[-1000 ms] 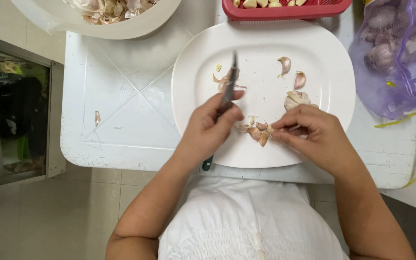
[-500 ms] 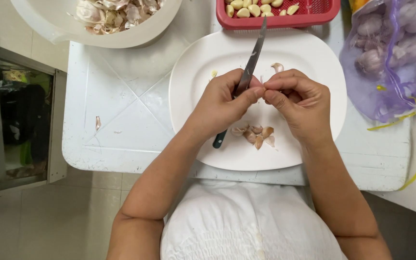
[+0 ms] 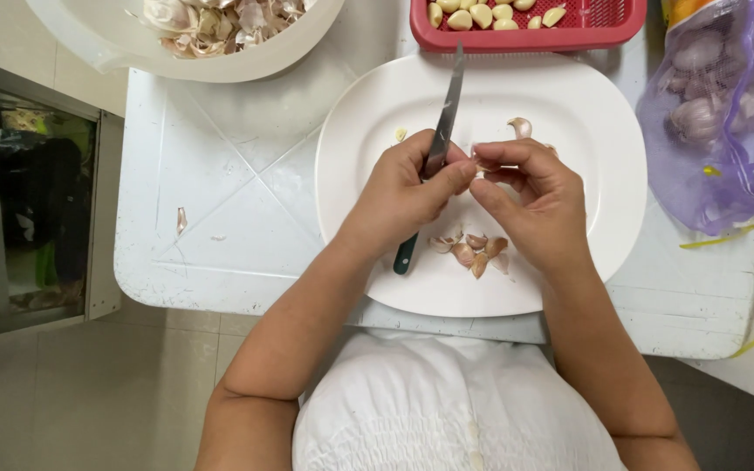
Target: Peeling garlic cloves using a paring knife and hands on a white plate.
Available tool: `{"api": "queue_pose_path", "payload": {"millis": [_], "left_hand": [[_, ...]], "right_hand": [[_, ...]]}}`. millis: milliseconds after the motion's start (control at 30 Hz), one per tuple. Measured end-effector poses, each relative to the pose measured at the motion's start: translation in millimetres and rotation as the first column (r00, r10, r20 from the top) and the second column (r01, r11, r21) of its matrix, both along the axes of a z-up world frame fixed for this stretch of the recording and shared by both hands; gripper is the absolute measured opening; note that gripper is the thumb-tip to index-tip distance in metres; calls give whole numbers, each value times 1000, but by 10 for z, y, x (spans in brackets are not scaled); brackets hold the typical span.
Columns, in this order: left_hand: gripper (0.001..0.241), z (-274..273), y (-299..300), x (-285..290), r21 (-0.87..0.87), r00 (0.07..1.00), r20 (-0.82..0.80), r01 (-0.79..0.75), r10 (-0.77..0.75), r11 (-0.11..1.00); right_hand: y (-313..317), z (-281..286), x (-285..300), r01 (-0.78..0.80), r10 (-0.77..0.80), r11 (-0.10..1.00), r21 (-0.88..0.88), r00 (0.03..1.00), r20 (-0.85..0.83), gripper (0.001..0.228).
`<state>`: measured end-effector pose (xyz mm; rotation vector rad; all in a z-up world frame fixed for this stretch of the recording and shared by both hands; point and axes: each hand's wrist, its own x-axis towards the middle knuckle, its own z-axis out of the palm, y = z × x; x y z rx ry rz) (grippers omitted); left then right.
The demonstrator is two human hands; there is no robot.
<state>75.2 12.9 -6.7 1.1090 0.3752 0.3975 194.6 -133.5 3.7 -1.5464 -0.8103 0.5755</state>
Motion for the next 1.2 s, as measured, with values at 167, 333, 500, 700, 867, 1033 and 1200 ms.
{"api": "queue_pose_path", "payload": {"millis": [167,333,500,700,867,1033,1200], "left_hand": [[20,129,-49,-26,22,999,35,10,-11,1000],[43,173,-103,-61,112,991,123,32,-46,993],[37,311,-167,-82,496,984,179,-76,-17,865],[40,365,-195,-129,459,991,134,-62,-1,886],[39,248,-226,-80,400,994,110,-42,-3,915],[38,194,-212,-61,367,995,94,-17,-18,930],[39,266,-178,-37,130,987,158,22,-42,991]], "right_hand": [[-22,-60,22,79,-78,997,-6,966,-244,20],[-102,-276,186,252,-183,967,47,806,-562,18],[-95,-334,223,302,-156,944,131,762,-629,20],[-87,-424,238,317,-149,935,156,755,-639,25],[-112,-399,222,301,-128,937,175,767,-629,26],[-84,-338,187,312,-151,936,163,774,-615,24],[-8,-258,184,302,-144,935,187,804,-576,23]]}}
